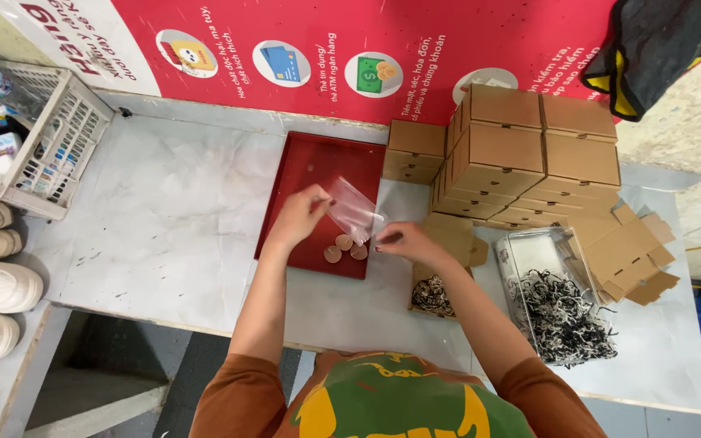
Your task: Packaging small round wax melts into cardboard boxes.
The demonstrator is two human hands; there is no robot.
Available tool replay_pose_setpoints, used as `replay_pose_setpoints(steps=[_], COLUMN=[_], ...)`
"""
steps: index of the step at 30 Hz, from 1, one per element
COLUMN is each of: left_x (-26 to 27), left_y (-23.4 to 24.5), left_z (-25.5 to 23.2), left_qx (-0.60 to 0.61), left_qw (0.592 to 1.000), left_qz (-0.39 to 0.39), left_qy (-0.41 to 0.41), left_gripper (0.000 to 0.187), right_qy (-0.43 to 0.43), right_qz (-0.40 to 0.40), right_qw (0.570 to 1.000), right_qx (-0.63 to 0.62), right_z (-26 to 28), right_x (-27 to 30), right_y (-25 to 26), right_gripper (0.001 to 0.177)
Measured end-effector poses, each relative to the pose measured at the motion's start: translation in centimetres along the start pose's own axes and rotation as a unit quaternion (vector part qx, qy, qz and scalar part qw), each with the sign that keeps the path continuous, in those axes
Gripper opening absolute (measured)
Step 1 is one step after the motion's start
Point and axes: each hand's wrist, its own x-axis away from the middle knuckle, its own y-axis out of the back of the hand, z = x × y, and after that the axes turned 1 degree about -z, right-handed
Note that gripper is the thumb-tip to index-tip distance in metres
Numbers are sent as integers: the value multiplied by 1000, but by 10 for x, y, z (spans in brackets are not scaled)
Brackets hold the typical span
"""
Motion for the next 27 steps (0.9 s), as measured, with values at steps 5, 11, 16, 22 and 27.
replay_pose_setpoints(steps=[5, 11, 16, 22, 27], left_x=[9, 25, 41, 46, 34], left_y=[14, 14, 20, 19, -1], left_z=[-23, -14, -12, -23, -45], left_qx=[-202, -226, -233, -223, -194], left_qw=[971, 958, 949, 955, 973], left_qz=[-128, -175, -212, -196, -115], left_qy=[11, 20, 6, 0, -57], left_gripper=[7, 8, 8, 13, 11], right_qy=[63, 73, 113, -14, 48], right_qz=[-51, -15, -102, -197, -212], right_qw=[954, 893, 922, 978, 934], right_qx=[288, 444, 355, -73, -285], right_z=[30, 37, 42, 78, 60], right_x=[-38, -62, -57, -5, 43], right_y=[-42, -81, -77, -28, 6], right_gripper=[56, 50, 41, 50, 42])
